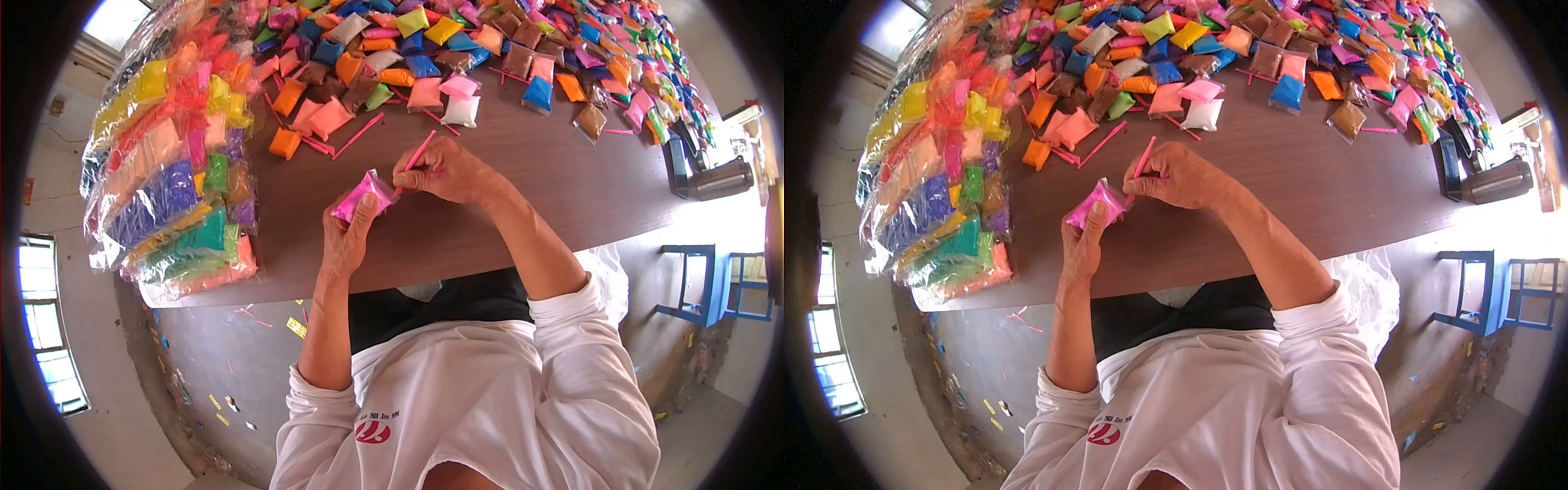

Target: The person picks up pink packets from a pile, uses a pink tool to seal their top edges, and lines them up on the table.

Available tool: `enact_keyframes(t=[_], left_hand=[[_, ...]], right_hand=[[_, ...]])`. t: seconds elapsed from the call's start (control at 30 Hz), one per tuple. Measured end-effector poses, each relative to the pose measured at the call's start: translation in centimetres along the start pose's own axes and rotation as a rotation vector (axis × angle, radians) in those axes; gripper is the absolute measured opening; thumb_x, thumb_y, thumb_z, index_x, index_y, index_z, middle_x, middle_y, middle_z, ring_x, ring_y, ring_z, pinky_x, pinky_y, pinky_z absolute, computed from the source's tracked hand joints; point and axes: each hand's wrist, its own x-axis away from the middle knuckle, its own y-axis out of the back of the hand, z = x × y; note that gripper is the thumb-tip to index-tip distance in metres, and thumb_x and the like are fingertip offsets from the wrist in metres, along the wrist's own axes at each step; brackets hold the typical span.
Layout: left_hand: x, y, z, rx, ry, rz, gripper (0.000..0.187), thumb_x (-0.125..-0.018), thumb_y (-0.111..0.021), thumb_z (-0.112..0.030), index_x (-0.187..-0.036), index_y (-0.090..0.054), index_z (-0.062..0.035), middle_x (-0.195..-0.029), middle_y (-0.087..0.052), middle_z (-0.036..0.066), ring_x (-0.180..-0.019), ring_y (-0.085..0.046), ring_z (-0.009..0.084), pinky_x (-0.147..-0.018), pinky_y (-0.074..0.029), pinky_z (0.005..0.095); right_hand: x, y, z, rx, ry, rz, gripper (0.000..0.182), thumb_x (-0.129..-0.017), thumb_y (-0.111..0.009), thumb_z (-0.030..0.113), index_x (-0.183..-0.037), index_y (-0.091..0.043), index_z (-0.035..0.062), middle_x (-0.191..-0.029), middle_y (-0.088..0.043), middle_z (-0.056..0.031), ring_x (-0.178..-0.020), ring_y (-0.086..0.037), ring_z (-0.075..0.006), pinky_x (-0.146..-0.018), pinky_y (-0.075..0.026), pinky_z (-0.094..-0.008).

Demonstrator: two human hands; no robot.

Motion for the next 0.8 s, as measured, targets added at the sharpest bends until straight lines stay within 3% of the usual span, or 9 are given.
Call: enact_keyframes(t=[0.1,0.3,0.7,0.8], left_hand=[[0.0,0.2,0.3,0.003,0.011,0.007,0.045,-0.095,-0.063,-0.045,-0.095,-0.065,-0.0006,-0.082,-0.057,-0.002,-0.077,-0.045,0.0074,-0.069,-0.039,0.0245],[0.0,-0.1,0.0,0.022,-0.006,0.002,0.045,-0.095,-0.063,-0.046,-0.093,-0.065,-0.0013,-0.081,-0.055,-0.003,-0.075,-0.044,0.0065,-0.066,-0.037,0.024],[0.0,-0.1,-0.4,0.028,-0.009,0.008,0.045,-0.095,-0.063,-0.047,-0.091,-0.064,-0.0021,-0.079,-0.055,-0.004,-0.074,-0.043,0.0059,-0.065,-0.036,0.0239],[0.0,0.0,-0.2,0.017,-0.003,0.007,0.046,-0.095,-0.063,-0.047,-0.09,-0.065,-0.0021,-0.079,-0.055,-0.004,-0.073,-0.043,0.0058,-0.064,-0.036,0.0238]], right_hand=[[-0.2,0.1,0.2,-0.078,-0.002,-0.063,0.022,-0.091,-0.07,0.022,-0.093,-0.071,0.0003,-0.079,-0.07,-0.0059,-0.076,-0.062,-0.0122,-0.07,-0.05,-0.0287],[0.1,0.0,0.6,-0.012,0.013,-0.059,0.024,-0.091,-0.07,0.024,-0.092,-0.071,-0.0002,-0.08,-0.07,-0.0064,-0.076,-0.062,-0.0129,-0.071,-0.05,-0.029],[0.1,0.2,0.1,0.095,0.045,-0.017,0.022,-0.091,-0.071,0.022,-0.089,-0.07,-0.0005,-0.079,-0.068,-0.0022,-0.076,-0.062,-0.0088,-0.067,-0.05,-0.0252],[0.0,1.1,0.4,-0.01,-0.032,-0.152,0.021,-0.09,-0.072,0.021,-0.093,-0.072,0.0004,-0.081,-0.07,-0.0047,-0.074,-0.061,-0.0088,-0.069,-0.05,-0.0256]])
